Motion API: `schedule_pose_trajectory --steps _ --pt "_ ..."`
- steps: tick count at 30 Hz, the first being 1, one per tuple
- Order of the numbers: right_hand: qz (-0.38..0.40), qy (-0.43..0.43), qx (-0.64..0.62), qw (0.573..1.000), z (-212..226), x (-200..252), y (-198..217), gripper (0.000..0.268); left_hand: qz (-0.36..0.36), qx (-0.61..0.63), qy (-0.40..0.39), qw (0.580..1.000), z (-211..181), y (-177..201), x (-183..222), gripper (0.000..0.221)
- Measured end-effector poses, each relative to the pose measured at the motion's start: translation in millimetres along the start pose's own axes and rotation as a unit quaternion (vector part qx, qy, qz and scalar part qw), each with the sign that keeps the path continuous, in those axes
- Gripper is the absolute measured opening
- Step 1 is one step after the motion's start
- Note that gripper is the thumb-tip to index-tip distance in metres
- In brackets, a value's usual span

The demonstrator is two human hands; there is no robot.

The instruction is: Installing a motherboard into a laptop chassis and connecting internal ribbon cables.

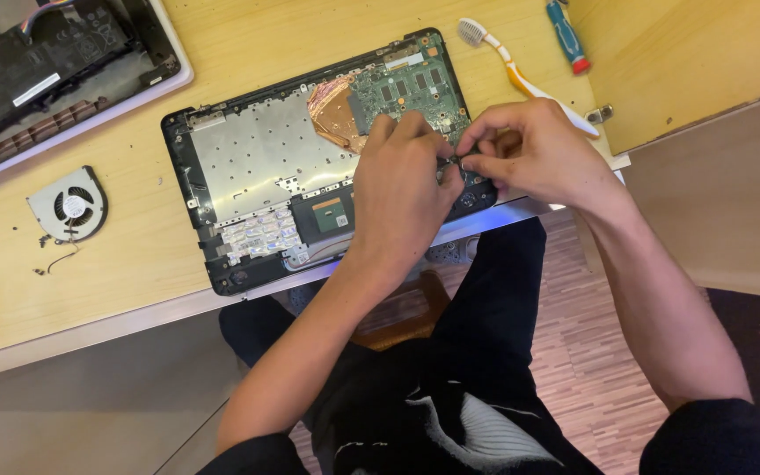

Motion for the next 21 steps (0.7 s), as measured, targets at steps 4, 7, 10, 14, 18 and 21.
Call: schedule_pose_trajectory --steps 4,7,10,14,18,21 --pt "-0.004 0.02 -0.027 0.999 -11 3 1 0.015 0.026 0.025 0.01 0.999 -2 5 -4 0.013" --pt "-0.004 0.02 -0.036 0.999 -15 0 2 0.018 0.046 0.02 0.013 0.999 2 5 -14 0.014" --pt "0.007 0.027 -0.023 0.999 -7 -2 3 0.017 0.08 -0.02 0.014 0.996 1 6 -29 0.016" --pt "0.037 -0.055 0.071 0.995 8 -5 3 0.01 0.202 -0.097 0.127 0.966 -1 1 -41 0.013" --pt "0.05 -0.048 0.1 0.993 7 -10 3 0.014 0.209 -0.088 0.145 0.963 0 -2 -42 0.01" --pt "0.082 -0.006 0.15 0.985 3 -13 5 0.018 0.219 -0.058 0.157 0.961 2 0 -45 0.007"
Point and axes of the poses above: each hand's wrist, its own x-axis away from the middle knuckle, its own y-axis out of the back of the hand, z = x × y, the point moved 2 cm from there along -x, towards the middle knuckle, and after that the axes turned 3 degrees about y, right-handed, at the moved point
